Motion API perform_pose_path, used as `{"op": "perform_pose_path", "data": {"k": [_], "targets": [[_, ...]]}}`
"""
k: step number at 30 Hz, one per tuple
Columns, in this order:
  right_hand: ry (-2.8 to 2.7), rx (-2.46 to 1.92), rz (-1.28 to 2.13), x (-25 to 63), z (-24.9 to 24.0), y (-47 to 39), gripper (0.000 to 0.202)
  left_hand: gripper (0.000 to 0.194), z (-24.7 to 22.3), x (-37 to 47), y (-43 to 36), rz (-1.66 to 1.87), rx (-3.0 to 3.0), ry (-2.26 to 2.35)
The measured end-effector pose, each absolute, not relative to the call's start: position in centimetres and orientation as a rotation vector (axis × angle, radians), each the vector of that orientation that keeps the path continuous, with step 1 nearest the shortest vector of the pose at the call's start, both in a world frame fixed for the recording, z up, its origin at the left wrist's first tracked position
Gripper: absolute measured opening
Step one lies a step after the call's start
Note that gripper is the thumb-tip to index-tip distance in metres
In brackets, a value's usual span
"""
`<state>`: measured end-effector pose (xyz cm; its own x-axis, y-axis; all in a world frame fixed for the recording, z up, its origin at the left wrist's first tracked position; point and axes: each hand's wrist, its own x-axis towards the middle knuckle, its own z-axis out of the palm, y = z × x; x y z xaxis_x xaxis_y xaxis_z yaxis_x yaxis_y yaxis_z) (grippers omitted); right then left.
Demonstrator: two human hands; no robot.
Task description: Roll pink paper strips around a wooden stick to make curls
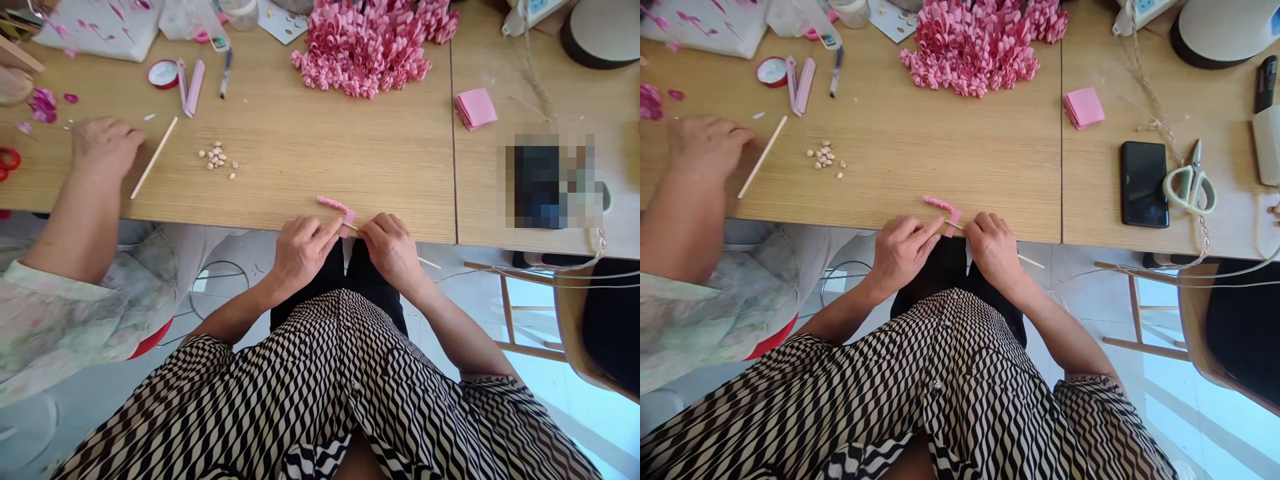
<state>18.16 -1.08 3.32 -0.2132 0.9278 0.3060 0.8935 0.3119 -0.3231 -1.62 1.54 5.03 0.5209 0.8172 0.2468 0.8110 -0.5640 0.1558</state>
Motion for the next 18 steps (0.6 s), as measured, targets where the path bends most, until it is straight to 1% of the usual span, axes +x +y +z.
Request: {"op": "perform_pose_path", "data": {"k": [3, 6, 9, 13, 18], "targets": [[-2.158, -1.619, 0.055, 18.1, 3.3, -1.2, 0.024, 0.035, 4.4, -1.3, 1.7, 0.561, 2.833, 1.36], [-2.167, -1.619, 0.05, 18.1, 3.3, -1.2, 0.023, 0.033, 3.8, -1.1, 1.7, 0.538, 2.846, 1.301], [-2.175, -1.604, 0.098, 18.3, 3.4, -1.0, 0.023, 0.034, 3.4, -0.8, 1.7, 0.497, 2.84, 1.275], [-2.13, -1.595, 0.155, 18.8, 3.5, -0.4, 0.024, 0.037, 3.0, 0.1, 2.0, 0.527, 2.806, 1.309], [-2.055, -1.599, 0.159, 19.1, 3.5, -0.3, 0.024, 0.04, 2.9, 0.2, 1.7, 0.493, 2.765, 1.338]]}}
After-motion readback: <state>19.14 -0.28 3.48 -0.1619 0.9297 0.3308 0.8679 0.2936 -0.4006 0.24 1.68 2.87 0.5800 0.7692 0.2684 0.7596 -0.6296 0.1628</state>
